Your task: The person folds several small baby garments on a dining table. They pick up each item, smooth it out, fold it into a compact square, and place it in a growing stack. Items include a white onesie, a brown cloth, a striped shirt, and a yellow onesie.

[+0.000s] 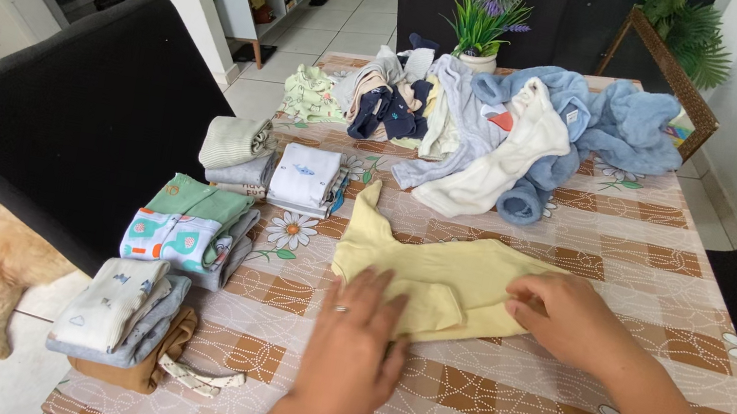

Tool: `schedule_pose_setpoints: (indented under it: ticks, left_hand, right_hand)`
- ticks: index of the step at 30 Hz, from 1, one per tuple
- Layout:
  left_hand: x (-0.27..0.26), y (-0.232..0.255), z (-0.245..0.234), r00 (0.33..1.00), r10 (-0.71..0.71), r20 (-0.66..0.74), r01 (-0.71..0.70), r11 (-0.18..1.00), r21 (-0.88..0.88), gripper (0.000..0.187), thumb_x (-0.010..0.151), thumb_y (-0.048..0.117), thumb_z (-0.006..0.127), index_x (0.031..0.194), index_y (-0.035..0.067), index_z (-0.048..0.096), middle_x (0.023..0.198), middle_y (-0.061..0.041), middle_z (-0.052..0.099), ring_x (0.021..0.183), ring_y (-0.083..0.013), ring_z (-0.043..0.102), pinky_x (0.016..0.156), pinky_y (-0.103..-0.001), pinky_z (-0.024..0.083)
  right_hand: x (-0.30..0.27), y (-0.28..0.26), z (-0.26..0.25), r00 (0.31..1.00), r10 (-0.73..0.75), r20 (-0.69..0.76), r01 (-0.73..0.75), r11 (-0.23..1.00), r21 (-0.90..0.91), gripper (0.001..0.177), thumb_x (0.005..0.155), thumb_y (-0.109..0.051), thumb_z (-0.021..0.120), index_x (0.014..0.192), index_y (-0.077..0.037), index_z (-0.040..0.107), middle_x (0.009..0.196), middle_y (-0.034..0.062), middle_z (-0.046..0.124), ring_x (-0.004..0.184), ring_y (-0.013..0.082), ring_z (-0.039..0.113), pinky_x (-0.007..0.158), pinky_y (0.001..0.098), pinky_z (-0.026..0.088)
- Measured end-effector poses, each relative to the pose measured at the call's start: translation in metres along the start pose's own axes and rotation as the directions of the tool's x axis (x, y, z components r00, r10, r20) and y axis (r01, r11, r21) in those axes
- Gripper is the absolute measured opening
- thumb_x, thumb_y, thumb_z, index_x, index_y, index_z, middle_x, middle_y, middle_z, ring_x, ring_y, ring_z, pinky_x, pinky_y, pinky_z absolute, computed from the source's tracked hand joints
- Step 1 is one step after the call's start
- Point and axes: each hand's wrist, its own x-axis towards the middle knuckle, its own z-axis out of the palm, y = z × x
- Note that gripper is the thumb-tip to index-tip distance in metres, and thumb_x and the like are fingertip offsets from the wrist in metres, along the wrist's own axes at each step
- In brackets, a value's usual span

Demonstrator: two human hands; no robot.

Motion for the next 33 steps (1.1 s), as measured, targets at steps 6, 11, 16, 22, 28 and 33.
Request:
schedule_pose_setpoints:
  ticks: [6,11,16,22,28,33]
  left_hand:
    - [0.016,0.003,0.031,0.993,0.087,0.082,-0.093,0.993,0.078,0.05,0.099,0.028,0.053,0.144,0.006,0.055,0.158,-0.015,0.043,0.15,-0.038,0.03,0.119,-0.061,0.014]
    - [0.011,-0.006,0.035,0.976,0.06,0.208,-0.078,0.994,0.08,0.051,0.102,0.036,0.046,0.149,0.018,0.05,0.159,-0.014,0.038,0.149,-0.0381,0.025,0.117,-0.064,0.008]
    - [0.021,-0.015,0.034,0.96,0.09,0.265,-0.103,0.994,0.037,0.061,0.101,0.047,0.043,0.154,0.017,0.043,0.162,-0.02,0.029,0.15,-0.0427,0.018,0.114,-0.069,0.002]
    - [0.074,-0.087,0.027,0.797,-0.603,0.034,0.597,0.778,-0.196,0.052,0.1,0.05,0.054,0.125,0.007,0.069,0.117,-0.021,0.072,0.111,-0.0375,0.07,0.097,-0.046,0.055]
    - [0.106,-0.125,0.054,0.632,-0.736,0.243,0.767,0.64,-0.054,0.047,0.077,0.042,0.082,0.106,0.006,0.072,0.1,-0.016,0.075,0.094,-0.0316,0.073,0.083,-0.043,0.055]
    - [0.097,-0.132,0.067,0.706,-0.637,0.308,0.678,0.485,-0.552,0.025,0.08,0.013,0.084,0.099,0.002,0.071,0.089,-0.01,0.075,0.076,-0.02,0.068,0.069,-0.034,0.055]
  right_hand:
    - [-0.001,0.002,-0.003,0.986,0.087,0.141,-0.099,0.991,0.085,0.03,0.087,-0.037,0.077,0.086,-0.007,0.076,0.084,0.0072,0.069,0.079,0.0223,0.066,0.073,0.035,0.053]
    - [-0.003,0.004,0.001,0.979,0.138,0.148,-0.131,0.99,-0.053,0.033,0.082,-0.039,0.073,0.073,-0.007,0.073,0.093,0.0017,0.065,0.096,0.0198,0.06,0.09,0.0396,0.046]
    - [0.001,0.004,0.005,0.939,0.287,0.191,-0.24,0.942,-0.233,0.03,0.079,-0.043,0.071,0.087,-0.013,0.074,0.108,0.0009,0.065,0.115,0.0212,0.055,0.105,0.0468,0.038]
    - [0.046,0.006,0.018,0.973,0.036,-0.23,-0.049,0.997,-0.052,0.028,0.087,-0.03,0.069,0.111,-0.017,0.069,0.125,0.0052,0.068,0.118,0.0326,0.055,0.106,0.0523,0.037]
    - [0.076,0.001,0.042,0.972,-0.07,-0.224,0.033,0.985,-0.167,0.019,0.086,-0.024,0.07,0.105,-0.021,0.075,0.111,0.0016,0.07,0.116,0.0271,0.057,0.103,0.0538,0.034]
    - [0.067,0.012,0.02,0.997,0.022,-0.071,-0.025,0.999,-0.04,0.014,0.084,-0.025,0.072,0.096,-0.022,0.079,0.099,0.0006,0.071,0.109,0.0223,0.062,0.103,0.0456,0.036]
